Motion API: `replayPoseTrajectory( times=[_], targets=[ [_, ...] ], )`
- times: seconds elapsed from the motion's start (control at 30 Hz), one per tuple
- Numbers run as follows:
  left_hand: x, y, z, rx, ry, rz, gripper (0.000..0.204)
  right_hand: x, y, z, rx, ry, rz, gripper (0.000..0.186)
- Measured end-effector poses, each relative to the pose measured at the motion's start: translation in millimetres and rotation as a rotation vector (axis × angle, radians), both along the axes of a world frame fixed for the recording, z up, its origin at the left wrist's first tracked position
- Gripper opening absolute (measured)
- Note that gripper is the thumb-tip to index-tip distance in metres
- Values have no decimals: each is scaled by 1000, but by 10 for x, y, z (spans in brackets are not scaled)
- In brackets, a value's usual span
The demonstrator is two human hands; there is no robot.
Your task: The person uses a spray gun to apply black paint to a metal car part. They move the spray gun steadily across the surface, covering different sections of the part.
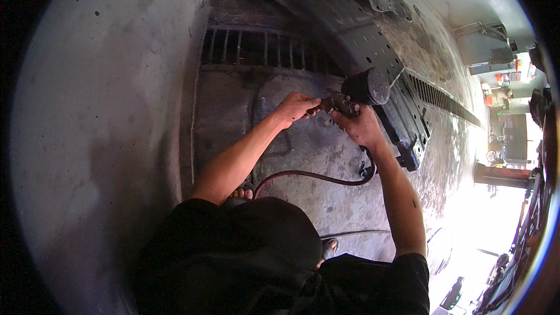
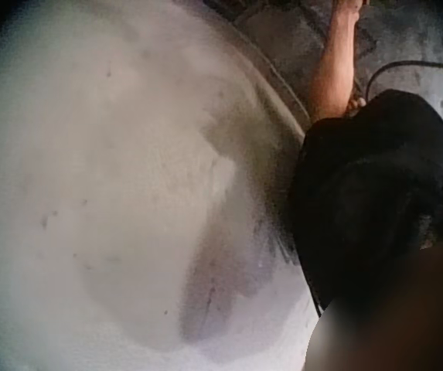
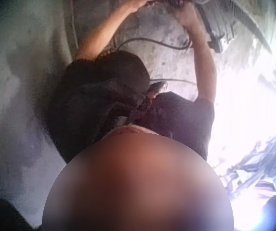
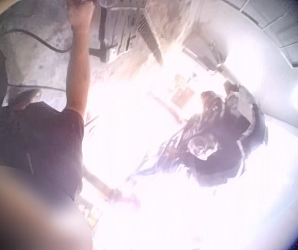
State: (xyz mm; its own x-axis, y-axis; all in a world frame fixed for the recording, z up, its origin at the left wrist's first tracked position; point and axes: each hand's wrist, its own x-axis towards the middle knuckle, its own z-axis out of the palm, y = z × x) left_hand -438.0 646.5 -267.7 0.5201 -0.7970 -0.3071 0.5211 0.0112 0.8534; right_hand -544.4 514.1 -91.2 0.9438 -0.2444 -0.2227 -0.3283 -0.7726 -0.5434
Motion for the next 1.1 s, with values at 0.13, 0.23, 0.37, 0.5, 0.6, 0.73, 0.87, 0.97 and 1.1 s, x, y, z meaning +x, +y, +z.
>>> replayPoseTrajectory(
  times=[0.13, 0.23, 0.37, 0.5, 0.6, 0.73, 0.87, 0.97, 1.1],
  targets=[
    [-17, -13, -21, -19, 4, -17, 29, -63, -29, -66, 7, -33, 3, 25],
    [-23, -41, -47, -50, 2, -10, 28, -109, -85, -87, -21, 27, 15, 29],
    [-37, -51, -66, -45, -38, -22, 27, -97, -109, -102, -74, 111, 4, 32],
    [-53, -39, -74, -48, -47, -41, 28, -118, -57, -49, -27, 55, -12, 33],
    [-71, -40, -78, -75, -17, -40, 28, -119, -36, 4, -65, 132, -43, 34],
    [-92, -61, -78, -92, 57, -2, 25, -129, -33, -28, -73, 19, 2, 30],
    [-97, -71, -76, -83, 63, 4, 25, -139, -50, -103, -48, -36, -12, 29],
    [-123, -44, -54, -78, 52, -3, 25, -162, -65, -86, -68, 15, -7, 30],
    [-253, -66, 65, -68, 18, -99, 27, -400, -146, 60, -47, 12, 46, 29]
  ],
)
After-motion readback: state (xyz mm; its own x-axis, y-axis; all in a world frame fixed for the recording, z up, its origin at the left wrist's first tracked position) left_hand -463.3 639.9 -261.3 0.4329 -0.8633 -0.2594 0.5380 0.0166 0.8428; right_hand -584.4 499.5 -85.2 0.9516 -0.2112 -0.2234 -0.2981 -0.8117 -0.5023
